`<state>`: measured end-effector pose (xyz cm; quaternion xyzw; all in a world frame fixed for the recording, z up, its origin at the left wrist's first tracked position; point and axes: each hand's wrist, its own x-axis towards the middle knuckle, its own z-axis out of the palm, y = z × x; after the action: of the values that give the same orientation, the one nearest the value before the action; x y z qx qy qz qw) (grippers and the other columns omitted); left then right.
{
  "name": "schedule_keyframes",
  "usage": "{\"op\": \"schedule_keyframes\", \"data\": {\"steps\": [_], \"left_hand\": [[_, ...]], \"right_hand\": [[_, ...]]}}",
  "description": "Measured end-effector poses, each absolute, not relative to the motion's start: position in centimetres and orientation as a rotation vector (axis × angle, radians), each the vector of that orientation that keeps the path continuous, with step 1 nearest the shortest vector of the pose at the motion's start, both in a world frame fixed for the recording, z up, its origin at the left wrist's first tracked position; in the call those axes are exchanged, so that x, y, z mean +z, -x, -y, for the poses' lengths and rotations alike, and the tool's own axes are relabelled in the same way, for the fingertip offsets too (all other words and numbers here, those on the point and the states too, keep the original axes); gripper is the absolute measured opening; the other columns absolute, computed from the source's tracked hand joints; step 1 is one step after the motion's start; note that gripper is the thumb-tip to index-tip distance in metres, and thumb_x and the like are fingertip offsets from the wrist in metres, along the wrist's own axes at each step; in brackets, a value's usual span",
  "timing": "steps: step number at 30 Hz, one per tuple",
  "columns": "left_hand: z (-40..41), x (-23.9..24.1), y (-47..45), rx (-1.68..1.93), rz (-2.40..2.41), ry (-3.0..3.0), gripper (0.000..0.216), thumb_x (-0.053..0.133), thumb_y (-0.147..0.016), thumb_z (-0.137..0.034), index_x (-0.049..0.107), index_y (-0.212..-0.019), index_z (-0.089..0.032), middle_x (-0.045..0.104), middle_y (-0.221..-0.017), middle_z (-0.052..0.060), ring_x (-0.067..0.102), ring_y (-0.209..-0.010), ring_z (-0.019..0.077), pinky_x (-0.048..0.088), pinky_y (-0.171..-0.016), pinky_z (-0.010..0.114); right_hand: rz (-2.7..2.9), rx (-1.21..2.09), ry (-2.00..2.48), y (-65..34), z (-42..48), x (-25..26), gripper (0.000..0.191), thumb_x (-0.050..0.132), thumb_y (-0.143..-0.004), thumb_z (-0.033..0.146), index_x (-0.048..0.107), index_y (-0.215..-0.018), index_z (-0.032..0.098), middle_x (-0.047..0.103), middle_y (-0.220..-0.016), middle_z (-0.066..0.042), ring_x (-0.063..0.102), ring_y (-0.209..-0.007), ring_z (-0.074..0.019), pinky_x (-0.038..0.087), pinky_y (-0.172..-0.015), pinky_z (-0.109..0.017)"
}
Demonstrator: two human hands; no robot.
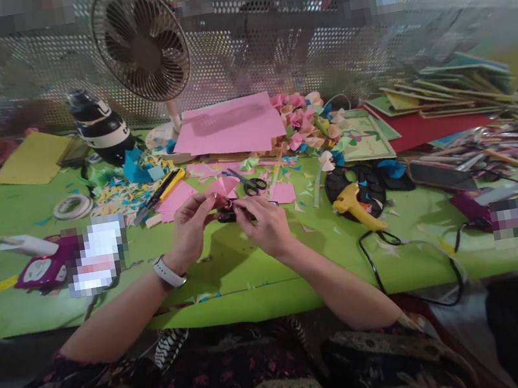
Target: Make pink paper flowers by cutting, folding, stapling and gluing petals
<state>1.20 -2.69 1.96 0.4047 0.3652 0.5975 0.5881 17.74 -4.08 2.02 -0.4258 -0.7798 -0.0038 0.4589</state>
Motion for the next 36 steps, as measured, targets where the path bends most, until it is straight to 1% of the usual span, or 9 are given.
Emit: {"op": "schedule_keyframes", "data": {"steps": [3, 5, 9, 13, 19, 25, 31, 36], "left_hand": [[2.14, 1.82, -0.78, 1.428, -0.889, -1.132, 0.026, 0.078, -0.077, -0.041, 0.070, -0.086, -0.018, 0.075, -0.086, 0.005, 0.070, -0.080, 0.0151, 0.057, -0.076, 0.030], [1.85, 1.73, -0.53, 1.426, -0.914, -1.238, 0.025, 0.078, -0.077, -0.038, 0.070, -0.087, -0.017, 0.075, -0.087, 0.006, 0.070, -0.081, 0.0154, 0.057, -0.075, 0.029], [1.79, 1.91, -0.30, 1.400, -0.907, -1.255, 0.027, 0.082, -0.072, -0.034, 0.070, -0.087, -0.015, 0.075, -0.089, 0.006, 0.070, -0.080, 0.0154, 0.057, -0.073, 0.028], [2.12, 2.31, -0.45, 1.355, -0.813, -1.083, 0.028, 0.086, -0.068, -0.031, 0.070, -0.085, -0.016, 0.076, -0.086, 0.004, 0.070, -0.079, 0.0138, 0.056, -0.077, 0.027], [2.11, 2.07, -0.66, 1.199, -0.703, -0.885, 0.031, 0.089, -0.064, -0.027, 0.069, -0.086, -0.016, 0.076, -0.083, 0.003, 0.070, -0.075, 0.0134, 0.056, -0.075, 0.028], [2.10, 1.96, -0.58, 1.175, -0.713, -0.910, 0.030, 0.090, -0.063, -0.027, 0.067, -0.079, -0.016, 0.073, -0.075, 0.002, 0.067, -0.068, 0.0127, 0.054, -0.070, 0.028], [2.13, 2.23, -0.64, 1.183, -0.721, -0.897, 0.036, 0.093, -0.058, -0.032, 0.066, -0.076, -0.015, 0.072, -0.071, 0.001, 0.066, -0.063, 0.0104, 0.052, -0.064, 0.023], [2.11, 2.12, -0.60, 1.169, -0.713, -0.892, 0.036, 0.093, -0.058, -0.033, 0.066, -0.076, -0.015, 0.073, -0.071, 0.001, 0.067, -0.064, 0.0102, 0.054, -0.065, 0.023]], "right_hand": [[1.914, 0.058, 1.073, -17.75, 4.20, 2.08, 0.018, 0.056, -0.094, 0.022, 0.073, -0.099, 0.018, 0.076, -0.087, -0.007, 0.066, -0.064, -0.0140, 0.054, -0.060, -0.026], [1.911, 0.079, 1.079, -17.73, 4.28, 2.14, 0.018, 0.056, -0.094, 0.024, 0.073, -0.097, 0.018, 0.075, -0.083, -0.006, 0.062, -0.058, -0.0126, 0.051, -0.057, -0.025], [1.923, 0.139, 1.078, -17.66, 4.51, 2.49, 0.018, 0.056, -0.092, 0.024, 0.073, -0.092, 0.018, 0.073, -0.078, -0.006, 0.058, -0.054, -0.0119, 0.048, -0.054, -0.025], [1.905, 0.246, 1.097, -17.62, 4.67, 2.78, 0.017, 0.056, -0.089, 0.023, 0.071, -0.086, 0.017, 0.071, -0.074, -0.005, 0.057, -0.053, -0.0121, 0.047, -0.052, -0.025], [1.835, 0.473, 1.121, -17.68, 4.48, 2.47, 0.016, 0.056, -0.088, 0.026, 0.069, -0.085, 0.017, 0.069, -0.073, -0.004, 0.056, -0.053, -0.0122, 0.046, -0.050, -0.026], [1.904, 0.463, 1.054, -17.60, 4.50, 2.64, 0.015, 0.056, -0.089, 0.025, 0.069, -0.084, 0.017, 0.068, -0.071, -0.004, 0.054, -0.052, -0.0112, 0.043, -0.048, -0.025], [1.862, 0.526, 1.041, -17.52, 4.52, 2.70, 0.015, 0.058, -0.088, 0.025, 0.070, -0.085, 0.017, 0.072, -0.075, -0.004, 0.059, -0.055, -0.0116, 0.047, -0.050, -0.024], [1.867, 0.560, 1.021, -17.53, 4.53, 2.72, 0.016, 0.058, -0.089, 0.026, 0.071, -0.086, 0.017, 0.072, -0.076, -0.004, 0.060, -0.057, -0.0119, 0.050, -0.052, -0.025]]}}
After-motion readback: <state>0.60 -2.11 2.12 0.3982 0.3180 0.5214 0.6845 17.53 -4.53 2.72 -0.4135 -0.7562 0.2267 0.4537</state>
